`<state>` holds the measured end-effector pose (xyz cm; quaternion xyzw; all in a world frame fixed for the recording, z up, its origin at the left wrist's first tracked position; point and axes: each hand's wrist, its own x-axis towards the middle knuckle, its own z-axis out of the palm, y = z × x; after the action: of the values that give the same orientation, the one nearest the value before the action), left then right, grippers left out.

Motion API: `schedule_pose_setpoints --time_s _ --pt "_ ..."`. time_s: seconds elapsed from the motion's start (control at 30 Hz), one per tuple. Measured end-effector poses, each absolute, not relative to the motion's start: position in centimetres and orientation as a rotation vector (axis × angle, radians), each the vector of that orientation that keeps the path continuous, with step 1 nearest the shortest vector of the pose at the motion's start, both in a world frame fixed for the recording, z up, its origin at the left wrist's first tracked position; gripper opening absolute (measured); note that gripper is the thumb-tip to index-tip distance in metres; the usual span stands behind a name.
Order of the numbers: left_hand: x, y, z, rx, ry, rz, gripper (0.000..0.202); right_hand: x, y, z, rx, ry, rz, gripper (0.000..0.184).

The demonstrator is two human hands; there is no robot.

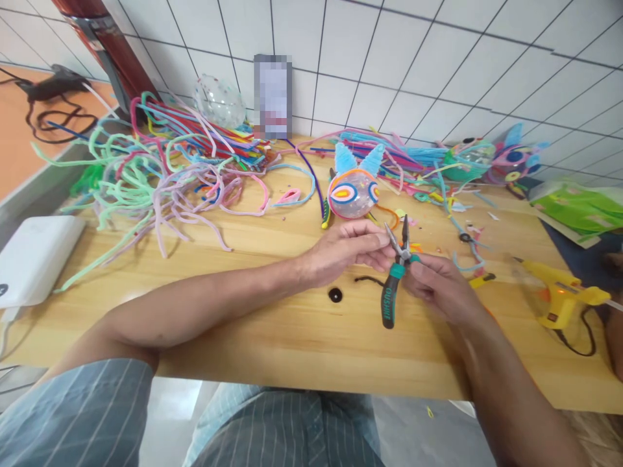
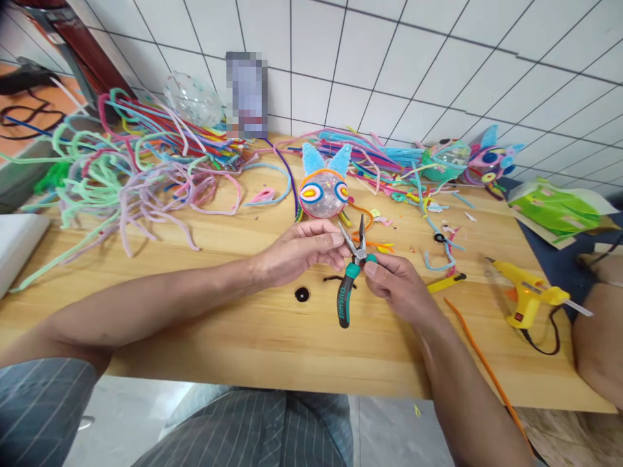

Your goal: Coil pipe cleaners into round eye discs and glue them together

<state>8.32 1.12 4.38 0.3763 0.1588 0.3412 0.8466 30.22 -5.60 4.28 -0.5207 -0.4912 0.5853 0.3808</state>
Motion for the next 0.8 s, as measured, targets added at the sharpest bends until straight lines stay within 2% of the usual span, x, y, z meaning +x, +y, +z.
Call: schedule_pose_setpoints --time_s 0.8 --pt "8.52 1.24 4.34 0.665 0.31 0.615 0.031 30.58 -5.57 4.44 -1.334 -1.276 1.475 0.049"
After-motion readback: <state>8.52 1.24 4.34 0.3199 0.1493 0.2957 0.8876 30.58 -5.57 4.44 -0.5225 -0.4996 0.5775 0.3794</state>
